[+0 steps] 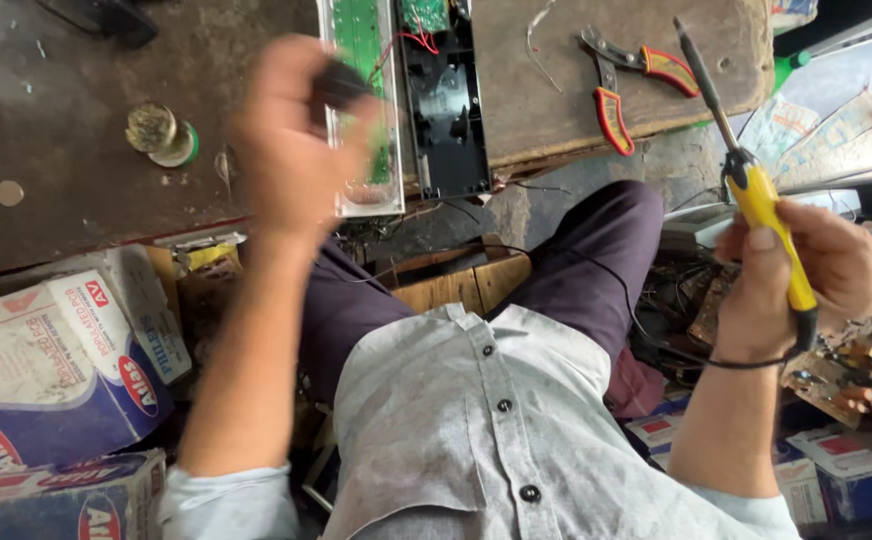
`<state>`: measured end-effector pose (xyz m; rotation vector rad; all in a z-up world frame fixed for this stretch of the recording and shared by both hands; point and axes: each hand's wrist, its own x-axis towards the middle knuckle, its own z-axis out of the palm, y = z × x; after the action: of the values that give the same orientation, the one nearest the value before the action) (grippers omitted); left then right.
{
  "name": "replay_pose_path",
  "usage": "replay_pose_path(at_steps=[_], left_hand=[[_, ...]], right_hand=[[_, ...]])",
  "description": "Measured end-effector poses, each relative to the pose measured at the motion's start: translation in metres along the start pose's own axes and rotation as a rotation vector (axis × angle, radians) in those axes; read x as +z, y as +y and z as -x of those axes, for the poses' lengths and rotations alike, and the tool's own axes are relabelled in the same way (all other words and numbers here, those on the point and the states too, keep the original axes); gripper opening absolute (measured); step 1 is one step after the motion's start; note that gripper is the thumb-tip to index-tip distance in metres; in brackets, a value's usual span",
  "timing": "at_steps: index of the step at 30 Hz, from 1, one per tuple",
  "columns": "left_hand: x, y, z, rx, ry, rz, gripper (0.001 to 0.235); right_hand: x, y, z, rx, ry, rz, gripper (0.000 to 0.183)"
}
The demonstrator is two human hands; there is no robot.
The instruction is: The person solders wires to a small black electronic component and then to a circuit board inside a plastic housing. They use a soldering iron and wire cutters to attach and trim wires, then place the component into the housing.
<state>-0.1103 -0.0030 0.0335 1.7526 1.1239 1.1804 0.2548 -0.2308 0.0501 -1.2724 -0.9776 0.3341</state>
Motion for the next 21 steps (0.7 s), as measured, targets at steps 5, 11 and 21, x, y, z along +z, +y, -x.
replay_pose_path(at_steps=[5, 11, 21], left_hand=[[0.107, 0.031, 0.007, 0.306, -0.169, -0.287, 0.055], [0.131, 0.024, -0.011, 0.292, -0.174, -0.368, 0.057], [0.105, 0.018, -0.112, 0.535, -0.440, -0.533, 0.021]], right_hand=[[-0.005, 0.005, -0.008, -0.017, -0.009, -0.030, 0.038], [-0.023, 0.004, -0.003, -0.022, 0.013, 0.007, 0.037], [-0.028, 0.010, -0.004, -0.017, 0.047, -0.001, 0.035]])
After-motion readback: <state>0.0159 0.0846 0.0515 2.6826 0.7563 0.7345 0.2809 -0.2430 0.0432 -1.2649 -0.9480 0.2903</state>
